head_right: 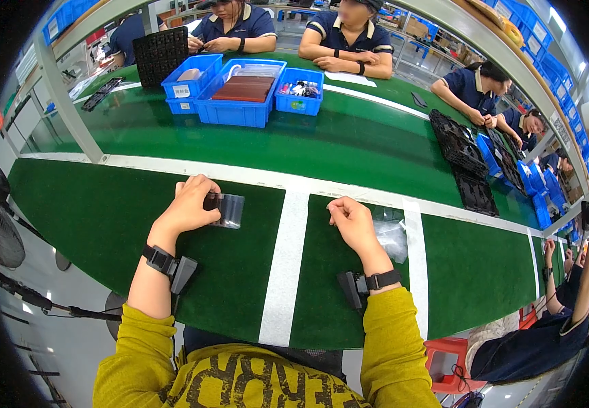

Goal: Assembling small electronic components at a factory production line.

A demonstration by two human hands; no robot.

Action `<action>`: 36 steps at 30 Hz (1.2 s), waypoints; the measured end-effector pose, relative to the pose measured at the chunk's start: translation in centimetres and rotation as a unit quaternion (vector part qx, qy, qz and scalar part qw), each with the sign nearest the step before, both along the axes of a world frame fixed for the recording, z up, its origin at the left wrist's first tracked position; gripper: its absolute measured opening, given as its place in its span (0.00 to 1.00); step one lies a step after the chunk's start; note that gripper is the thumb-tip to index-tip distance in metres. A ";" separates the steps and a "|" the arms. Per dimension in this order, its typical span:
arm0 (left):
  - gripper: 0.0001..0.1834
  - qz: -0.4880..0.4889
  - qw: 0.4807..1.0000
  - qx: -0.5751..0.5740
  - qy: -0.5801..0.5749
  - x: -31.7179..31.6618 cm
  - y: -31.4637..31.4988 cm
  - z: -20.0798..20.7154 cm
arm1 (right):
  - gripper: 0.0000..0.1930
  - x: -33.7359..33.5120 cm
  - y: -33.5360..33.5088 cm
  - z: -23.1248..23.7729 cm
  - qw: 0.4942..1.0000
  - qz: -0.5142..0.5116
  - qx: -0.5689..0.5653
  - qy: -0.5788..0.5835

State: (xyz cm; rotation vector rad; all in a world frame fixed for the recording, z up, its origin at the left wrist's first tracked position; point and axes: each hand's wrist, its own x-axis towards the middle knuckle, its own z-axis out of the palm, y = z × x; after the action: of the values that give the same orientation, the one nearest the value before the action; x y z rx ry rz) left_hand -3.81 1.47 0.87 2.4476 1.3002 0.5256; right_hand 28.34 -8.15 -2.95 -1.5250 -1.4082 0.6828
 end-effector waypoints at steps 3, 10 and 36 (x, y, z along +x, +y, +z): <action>0.19 -0.006 1.000 -0.002 0.008 0.2 0.2 0.0 | 0.06 0.1 -0.2 0.2 1.000 -0.001 0.000 0.004; 0.21 -0.004 0.999 0.042 0.034 0.2 0.0 -0.5 | 0.06 -0.1 0.0 0.0 1.000 -0.001 -0.006 0.005; 0.22 0.010 1.000 -0.016 0.011 0.1 0.0 0.5 | 0.07 0.1 0.0 0.0 1.000 -0.003 -0.006 0.003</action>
State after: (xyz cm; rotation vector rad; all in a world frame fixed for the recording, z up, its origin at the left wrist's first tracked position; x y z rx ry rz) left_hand -3.70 1.49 1.34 2.4232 1.3339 0.4792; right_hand 28.40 -8.19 -2.99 -1.5342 -1.3963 0.6926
